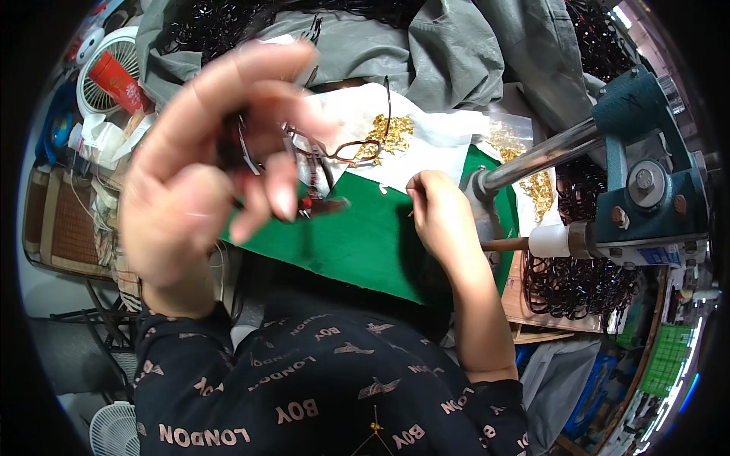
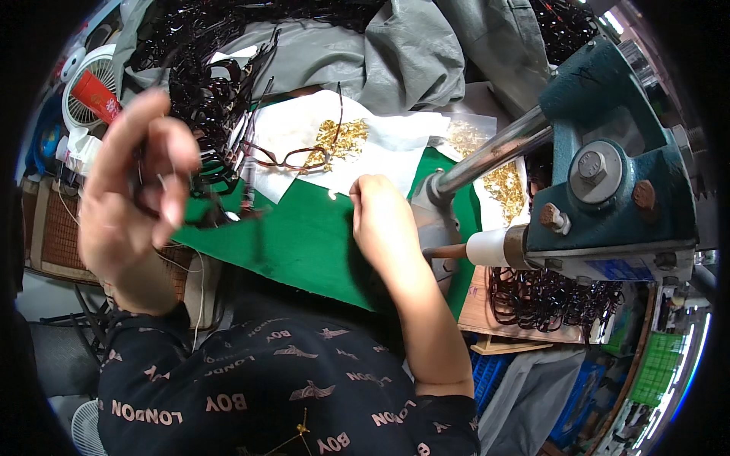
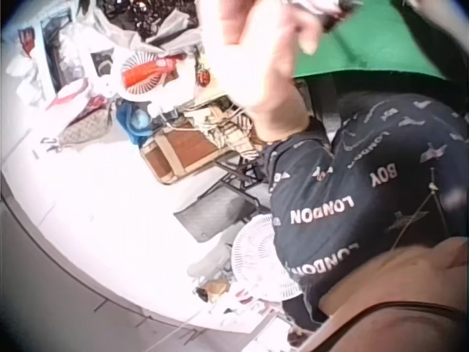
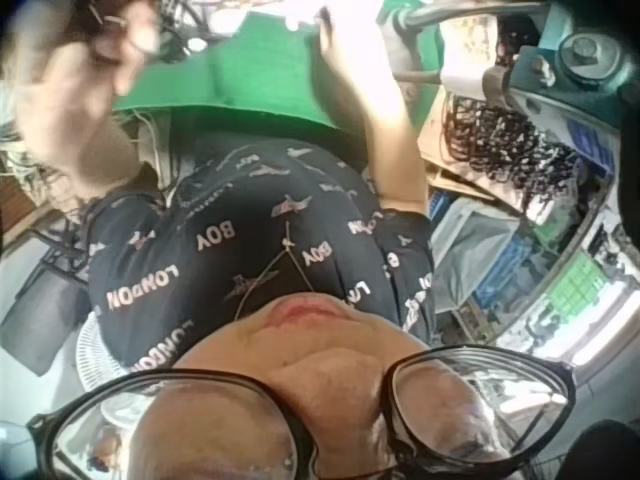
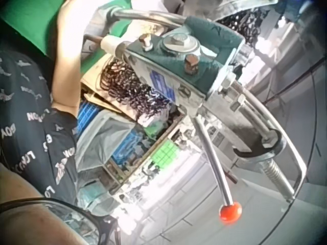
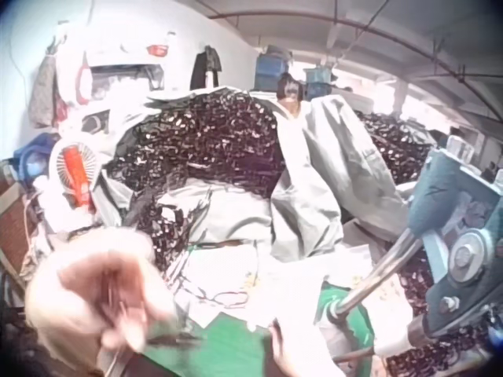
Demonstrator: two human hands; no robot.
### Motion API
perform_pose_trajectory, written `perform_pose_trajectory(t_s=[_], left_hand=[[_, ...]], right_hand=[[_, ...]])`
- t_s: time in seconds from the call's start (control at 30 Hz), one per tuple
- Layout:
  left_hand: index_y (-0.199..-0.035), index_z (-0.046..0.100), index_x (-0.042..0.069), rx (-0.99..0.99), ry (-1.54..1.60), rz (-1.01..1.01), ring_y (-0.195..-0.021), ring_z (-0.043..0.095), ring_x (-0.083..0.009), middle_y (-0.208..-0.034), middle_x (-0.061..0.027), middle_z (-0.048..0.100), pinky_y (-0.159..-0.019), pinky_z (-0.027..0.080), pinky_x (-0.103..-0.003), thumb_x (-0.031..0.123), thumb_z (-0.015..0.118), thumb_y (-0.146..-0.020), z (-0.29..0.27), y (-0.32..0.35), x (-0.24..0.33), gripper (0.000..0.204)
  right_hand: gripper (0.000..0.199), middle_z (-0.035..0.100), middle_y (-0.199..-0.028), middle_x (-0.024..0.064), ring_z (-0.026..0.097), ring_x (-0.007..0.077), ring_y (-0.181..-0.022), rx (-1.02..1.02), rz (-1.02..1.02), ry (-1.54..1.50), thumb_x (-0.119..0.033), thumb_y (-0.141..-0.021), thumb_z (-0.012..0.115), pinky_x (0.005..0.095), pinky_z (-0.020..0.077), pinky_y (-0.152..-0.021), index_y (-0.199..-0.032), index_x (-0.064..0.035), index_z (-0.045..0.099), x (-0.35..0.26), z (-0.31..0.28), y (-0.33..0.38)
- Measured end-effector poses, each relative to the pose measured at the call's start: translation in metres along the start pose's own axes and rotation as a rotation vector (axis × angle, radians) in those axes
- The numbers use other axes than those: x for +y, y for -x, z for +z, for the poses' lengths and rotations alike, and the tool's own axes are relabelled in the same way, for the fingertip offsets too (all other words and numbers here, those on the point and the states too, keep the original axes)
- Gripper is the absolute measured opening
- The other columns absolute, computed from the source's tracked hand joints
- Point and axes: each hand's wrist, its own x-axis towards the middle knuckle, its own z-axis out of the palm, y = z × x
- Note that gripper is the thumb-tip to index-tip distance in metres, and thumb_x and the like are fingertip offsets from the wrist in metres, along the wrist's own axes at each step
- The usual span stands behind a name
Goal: The person assembles eyeglasses by inserting small metal components into the temples using a drill press. They repeatedly pick up frames, align them under the machine, and operate the lever to secure the parts before placing the finished units aside.
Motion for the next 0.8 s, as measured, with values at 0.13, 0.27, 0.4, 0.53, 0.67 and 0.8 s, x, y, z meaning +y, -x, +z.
perform_pose_trajectory(t_s=[0.13, 0.27, 0.4, 0.53, 0.67, 0.8], left_hand=[[-0.139, 0.006, -0.004, 0.004, -0.208, -0.055, -0.074, 0.063, -0.0219, -0.105, -0.0221, 0.058, -0.062, 0.050, -0.026, 0.000, 0.055, -0.077, 0.056, 0.009, -0.028, 0.079], [-0.138, 0.005, -0.004, -0.166, -0.622, -0.009, -0.090, 0.063, -0.0318, -0.107, -0.0222, 0.058, -0.076, 0.050, -0.036, -0.009, 0.056, -0.074, 0.091, 0.010, -0.066, 0.083], [-0.137, 0.019, -0.002, -0.281, -0.622, -0.207, -0.087, 0.061, -0.0354, -0.112, -0.0179, 0.057, -0.075, 0.050, -0.035, -0.004, 0.058, -0.074, 0.112, 0.012, -0.078, 0.074], [-0.138, 0.023, 0.002, -0.290, -0.442, -0.371, -0.090, 0.062, -0.0291, -0.104, -0.0185, 0.060, -0.078, 0.050, -0.033, -0.005, 0.056, -0.075, 0.116, 0.011, -0.072, 0.072], [-0.138, 0.022, 0.002, -0.304, -0.132, -0.507, -0.086, 0.062, -0.0199, -0.099, -0.0152, 0.061, -0.079, 0.049, -0.030, -0.004, 0.054, -0.079, 0.114, 0.008, -0.070, 0.068], [-0.138, 0.023, 0.001, -0.348, -0.233, -0.504, -0.088, 0.063, -0.0234, -0.101, -0.0163, 0.061, -0.079, 0.049, -0.030, -0.004, 0.053, -0.077, 0.116, 0.006, -0.066, 0.068]], right_hand=[[0.011, 0.054, -0.078, 0.0104, 0.057, 0.0195, -0.068, 0.076, 0.023, -0.366, 0.006, -0.078, 0.056, 0.0271, 0.0460, -0.065, -0.088, 0.0012, 0.055, -0.040, -0.048, 0.031], [0.025, 0.056, -0.082, 0.0098, 0.058, 0.0172, -0.069, 0.096, 0.100, -0.398, 0.011, -0.074, 0.059, 0.0261, 0.0464, -0.064, -0.094, 0.0007, 0.049, -0.053, -0.073, 0.066], [0.030, 0.056, -0.087, 0.0094, 0.057, 0.0165, -0.077, 0.079, -0.054, -0.139, 0.014, -0.073, 0.059, 0.0263, 0.0465, -0.069, -0.097, -0.0004, 0.047, -0.053, -0.083, 0.073], [0.028, 0.057, -0.084, 0.0121, 0.059, 0.0253, -0.074, 0.088, 0.001, -0.317, 0.014, -0.070, 0.060, 0.0313, 0.0474, -0.064, -0.092, -0.0009, 0.049, -0.052, -0.088, 0.077], [0.027, 0.059, -0.078, 0.0095, 0.058, 0.0263, -0.074, 0.106, -0.064, -0.462, 0.011, -0.067, 0.063, 0.0332, 0.0453, -0.069, -0.086, -0.0032, 0.052, -0.050, -0.092, 0.078], [0.027, 0.058, -0.079, 0.0095, 0.057, 0.0257, -0.074, 0.030, -0.094, -0.542, 0.010, -0.067, 0.065, 0.0325, 0.0453, -0.069, -0.085, -0.0031, 0.051, -0.048, -0.092, 0.075]])
